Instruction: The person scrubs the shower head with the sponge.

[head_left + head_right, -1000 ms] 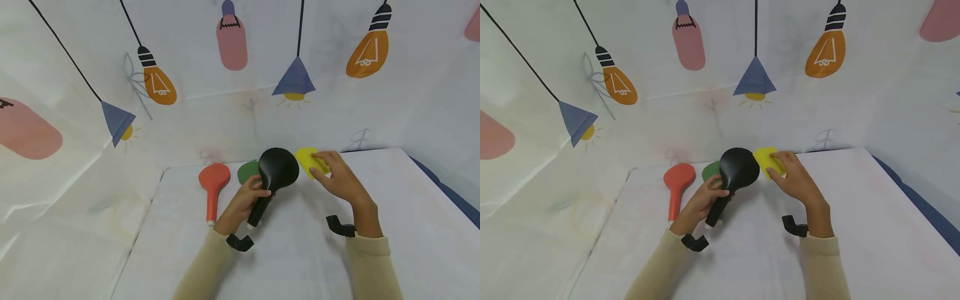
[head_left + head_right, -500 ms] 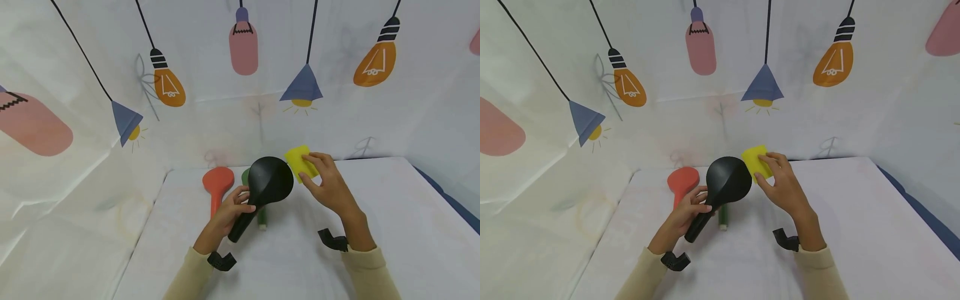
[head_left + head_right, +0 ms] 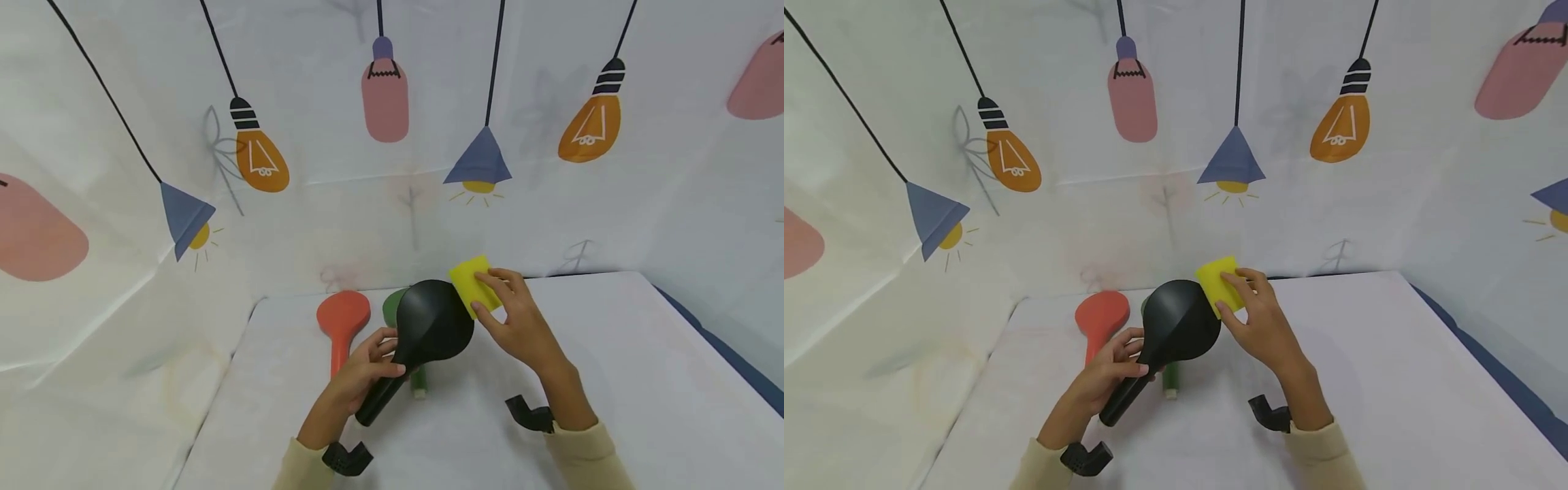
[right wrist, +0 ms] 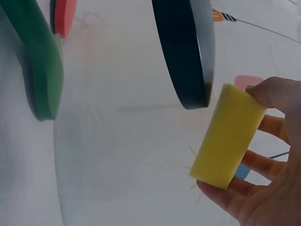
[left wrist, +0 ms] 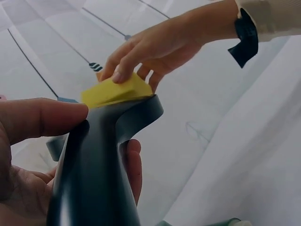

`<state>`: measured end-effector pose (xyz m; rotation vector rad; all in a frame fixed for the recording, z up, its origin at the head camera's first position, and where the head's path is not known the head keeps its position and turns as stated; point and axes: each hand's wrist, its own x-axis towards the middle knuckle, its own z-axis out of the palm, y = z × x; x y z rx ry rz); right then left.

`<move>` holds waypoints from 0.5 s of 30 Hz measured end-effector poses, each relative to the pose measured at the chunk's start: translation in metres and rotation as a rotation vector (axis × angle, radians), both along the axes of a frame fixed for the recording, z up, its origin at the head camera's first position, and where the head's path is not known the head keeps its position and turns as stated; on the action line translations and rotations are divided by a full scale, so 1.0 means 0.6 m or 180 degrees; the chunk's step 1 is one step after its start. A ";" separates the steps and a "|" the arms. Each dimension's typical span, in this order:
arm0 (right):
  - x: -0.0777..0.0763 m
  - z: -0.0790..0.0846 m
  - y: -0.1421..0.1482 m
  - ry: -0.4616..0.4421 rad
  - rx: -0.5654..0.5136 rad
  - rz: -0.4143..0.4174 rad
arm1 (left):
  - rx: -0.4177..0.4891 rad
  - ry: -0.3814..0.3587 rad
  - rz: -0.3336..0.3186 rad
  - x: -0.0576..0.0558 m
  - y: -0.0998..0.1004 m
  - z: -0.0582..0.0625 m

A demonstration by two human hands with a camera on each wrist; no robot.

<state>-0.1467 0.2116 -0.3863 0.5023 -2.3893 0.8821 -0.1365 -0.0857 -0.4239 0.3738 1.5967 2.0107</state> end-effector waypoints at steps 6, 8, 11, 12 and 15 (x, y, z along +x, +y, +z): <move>-0.003 -0.004 -0.014 -0.0007 0.0060 0.0063 | -0.0075 0.0129 -0.0005 -0.001 -0.014 0.005; -0.002 -0.006 -0.015 0.0021 0.0106 0.0084 | -0.0080 0.0137 0.0006 0.001 -0.014 0.005; -0.001 -0.005 -0.015 0.0077 0.0178 0.0064 | -0.0038 0.0146 0.0018 0.002 -0.010 0.003; 0.000 -0.004 -0.014 0.0096 0.0189 0.0052 | -0.0018 0.0158 0.0022 0.002 -0.008 0.003; 0.002 -0.005 -0.021 0.0150 0.0188 0.0030 | 0.0010 0.0143 0.0028 0.003 -0.010 0.005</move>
